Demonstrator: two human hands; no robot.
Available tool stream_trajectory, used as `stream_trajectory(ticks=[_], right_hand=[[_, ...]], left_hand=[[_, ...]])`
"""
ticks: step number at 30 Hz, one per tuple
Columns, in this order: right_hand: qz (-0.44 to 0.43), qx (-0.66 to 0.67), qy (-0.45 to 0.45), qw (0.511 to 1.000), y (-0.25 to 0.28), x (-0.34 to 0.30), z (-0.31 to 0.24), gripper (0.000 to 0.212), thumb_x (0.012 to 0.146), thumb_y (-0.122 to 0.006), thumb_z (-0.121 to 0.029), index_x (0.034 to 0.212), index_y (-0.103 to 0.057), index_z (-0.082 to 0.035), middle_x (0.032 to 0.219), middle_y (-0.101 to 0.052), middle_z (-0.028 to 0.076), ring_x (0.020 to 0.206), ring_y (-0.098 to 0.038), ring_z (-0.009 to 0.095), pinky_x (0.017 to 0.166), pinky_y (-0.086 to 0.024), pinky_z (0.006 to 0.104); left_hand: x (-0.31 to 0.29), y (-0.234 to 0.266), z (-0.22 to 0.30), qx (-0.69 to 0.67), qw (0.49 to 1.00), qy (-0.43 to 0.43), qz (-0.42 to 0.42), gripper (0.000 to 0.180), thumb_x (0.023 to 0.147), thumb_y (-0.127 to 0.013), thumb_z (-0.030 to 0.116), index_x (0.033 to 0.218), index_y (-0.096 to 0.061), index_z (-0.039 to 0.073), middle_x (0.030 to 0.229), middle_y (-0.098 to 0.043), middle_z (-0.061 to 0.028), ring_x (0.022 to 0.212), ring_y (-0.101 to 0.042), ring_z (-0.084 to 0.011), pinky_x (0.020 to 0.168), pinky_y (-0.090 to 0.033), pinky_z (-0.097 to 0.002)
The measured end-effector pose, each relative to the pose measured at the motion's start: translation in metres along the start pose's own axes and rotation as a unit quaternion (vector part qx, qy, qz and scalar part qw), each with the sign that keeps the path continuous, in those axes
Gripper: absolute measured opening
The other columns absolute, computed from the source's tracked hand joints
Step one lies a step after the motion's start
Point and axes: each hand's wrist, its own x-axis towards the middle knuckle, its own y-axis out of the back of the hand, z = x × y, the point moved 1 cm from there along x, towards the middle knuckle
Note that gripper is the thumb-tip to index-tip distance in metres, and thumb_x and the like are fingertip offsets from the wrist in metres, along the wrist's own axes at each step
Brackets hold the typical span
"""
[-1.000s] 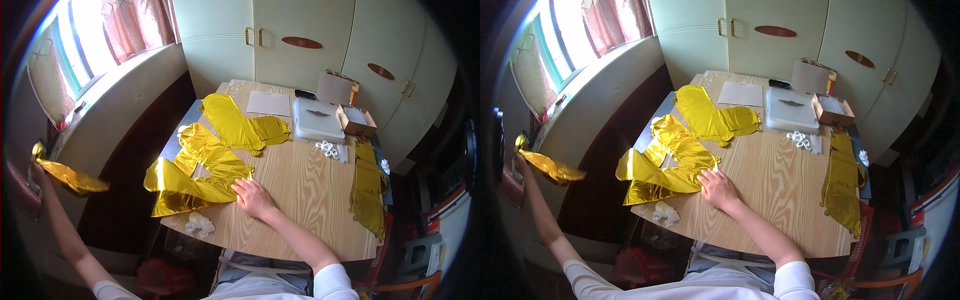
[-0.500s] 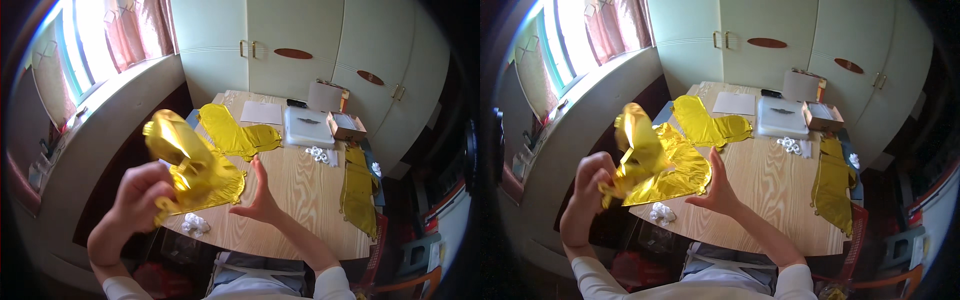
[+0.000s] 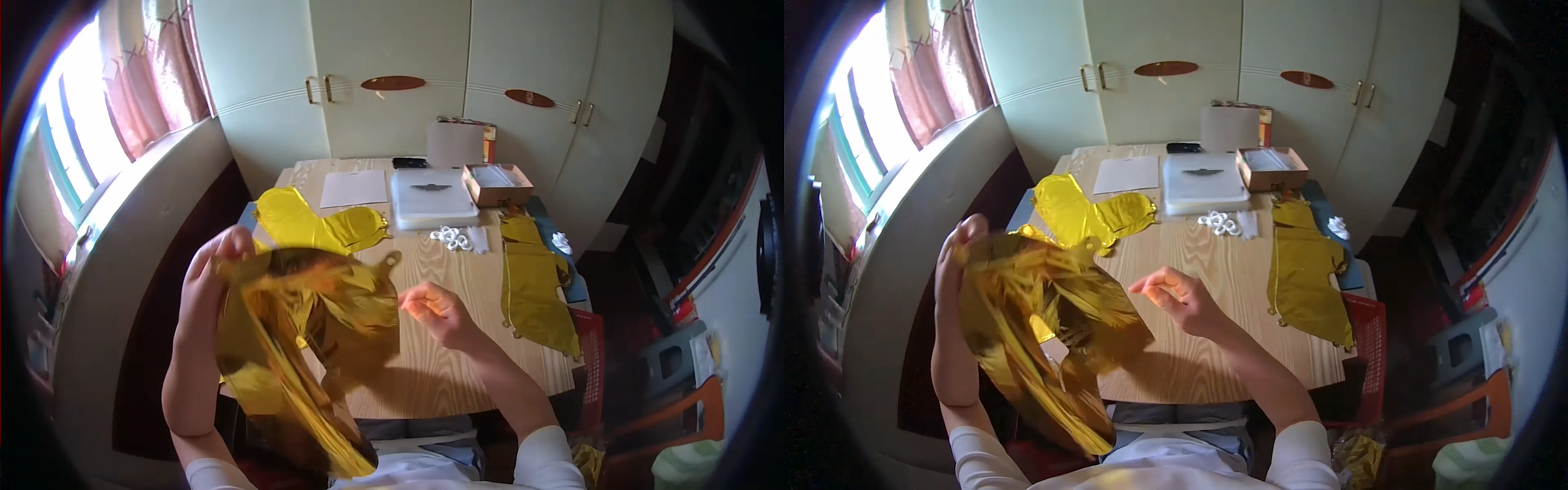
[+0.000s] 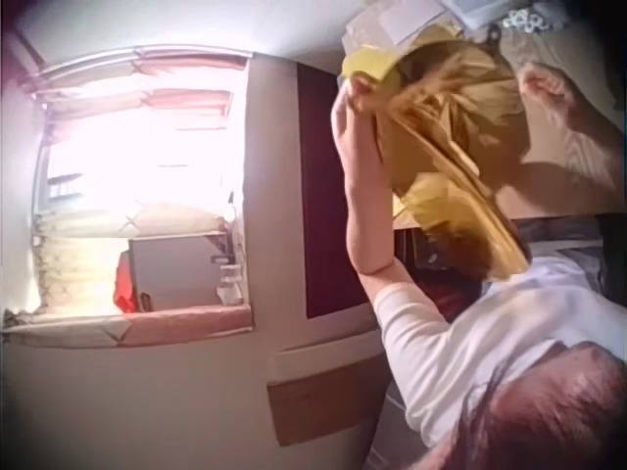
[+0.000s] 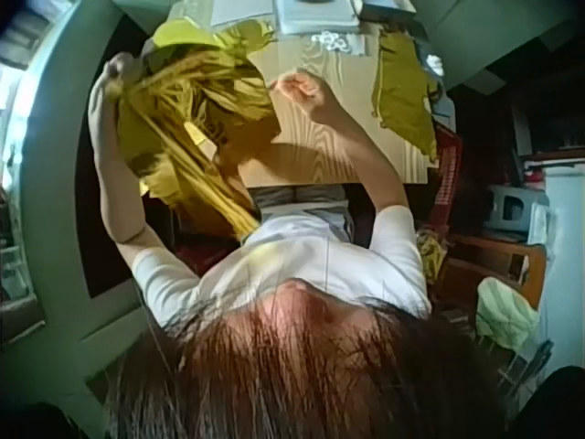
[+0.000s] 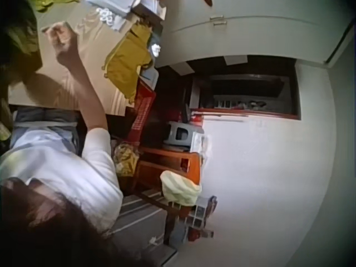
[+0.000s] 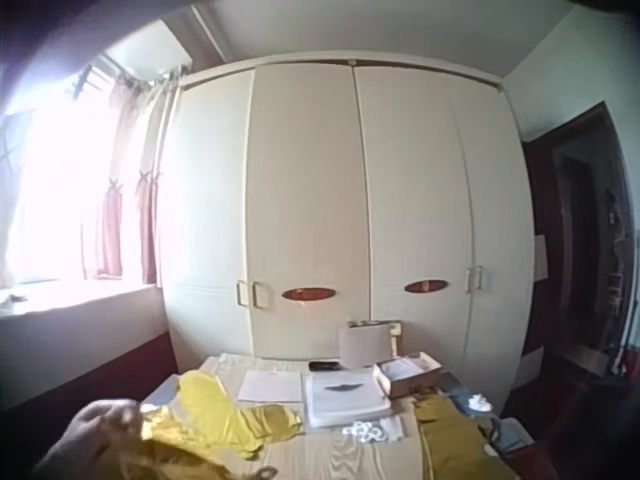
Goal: Folding gold-colored foil items and inserting them into cardboard packaging.
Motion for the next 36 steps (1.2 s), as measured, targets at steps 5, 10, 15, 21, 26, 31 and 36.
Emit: stream_trajectory(ticks=[5, 10, 15, 21, 26, 31, 36], right_hand=[[-0.062, 0.095, -0.149, 0.982, 0.011, -0.047, 0.020, 0.073, 0.093, -0.059, -0.045, 0.141, -0.021, -0.005, 0.141, -0.041, 0.020, 0.123, -0.049, 0.021, 0.105, -0.038, 0.0379], [0.040, 0.066, -0.280, 0.957, -0.006, -0.076, 0.026, 0.064, 0.092, -0.066, -0.014, 0.143, -0.031, 0.002, 0.135, -0.049, 0.016, 0.121, -0.049, 0.020, 0.100, -0.043, 0.0330], [0.135, -0.029, -0.334, 0.932, 0.048, -0.096, 0.058, 0.026, 0.092, -0.065, -0.014, 0.111, -0.061, 0.004, 0.096, -0.070, 0.008, 0.082, -0.063, 0.014, 0.074, -0.051, 0.0281], [0.095, -0.258, -0.383, 0.882, 0.106, -0.114, 0.068, 0.029, 0.087, -0.070, -0.025, 0.096, -0.064, 0.003, 0.078, -0.068, 0.011, 0.070, -0.062, 0.016, 0.065, -0.049, 0.0344], [0.041, -0.312, -0.413, 0.855, 0.109, -0.099, 0.049, 0.026, 0.086, -0.071, -0.022, 0.091, -0.063, 0.002, 0.079, -0.069, 0.010, 0.071, -0.063, 0.015, 0.066, -0.050, 0.0332], [0.002, -0.316, -0.425, 0.848, 0.123, -0.113, 0.050, 0.029, 0.084, -0.074, -0.024, 0.096, -0.065, 0.001, 0.087, -0.072, 0.013, 0.076, -0.067, 0.017, 0.069, -0.051, 0.0326], [0.009, -0.372, -0.419, 0.828, 0.121, -0.117, 0.044, 0.033, 0.081, -0.076, -0.028, 0.102, -0.066, -0.003, 0.090, -0.072, 0.012, 0.078, -0.068, 0.020, 0.072, -0.052, 0.0334]], left_hand=[[0.052, 0.035, -0.081, 0.059, 0.970, 0.139, 0.190, 0.033, 0.096, -0.060, 0.034, 0.111, -0.066, 0.006, 0.093, -0.067, -0.0017, 0.081, -0.063, -0.0089, 0.071, -0.050, -0.0237], [0.075, 0.060, -0.187, 0.076, 0.970, 0.217, 0.079, 0.040, 0.098, -0.056, 0.036, 0.115, -0.065, 0.002, 0.097, -0.069, -0.0037, 0.085, -0.062, -0.0099, 0.077, -0.048, -0.0247], [0.077, 0.095, -0.256, 0.093, 0.944, 0.305, 0.086, 0.035, 0.100, -0.051, 0.035, 0.100, -0.061, 0.002, 0.077, -0.062, -0.0036, 0.066, -0.058, -0.0121, 0.064, -0.049, -0.0285], [0.053, 0.016, -0.242, 0.552, 0.832, 0.007, -0.060, 0.038, 0.087, -0.069, 0.026, 0.115, -0.058, 0.003, 0.122, -0.057, -0.0175, 0.115, -0.055, -0.0343, 0.096, -0.047, -0.0435], [0.006, -0.048, -0.262, 0.647, 0.704, 0.012, -0.294, 0.082, 0.090, -0.048, 0.064, 0.147, -0.033, 0.007, 0.153, -0.026, -0.0238, 0.144, -0.019, -0.0426, 0.116, -0.019, -0.0545], [-0.020, -0.042, -0.278, 0.662, 0.667, -0.006, -0.341, 0.089, 0.087, -0.041, 0.073, 0.151, -0.026, 0.013, 0.154, -0.025, -0.0236, 0.143, -0.019, -0.0461, 0.111, -0.016, -0.0648], [-0.047, -0.038, -0.278, 0.684, 0.660, -0.009, -0.310, 0.088, 0.086, -0.040, 0.075, 0.152, -0.026, 0.018, 0.154, -0.024, -0.0239, 0.140, -0.017, -0.0533, 0.107, -0.014, -0.0715]])
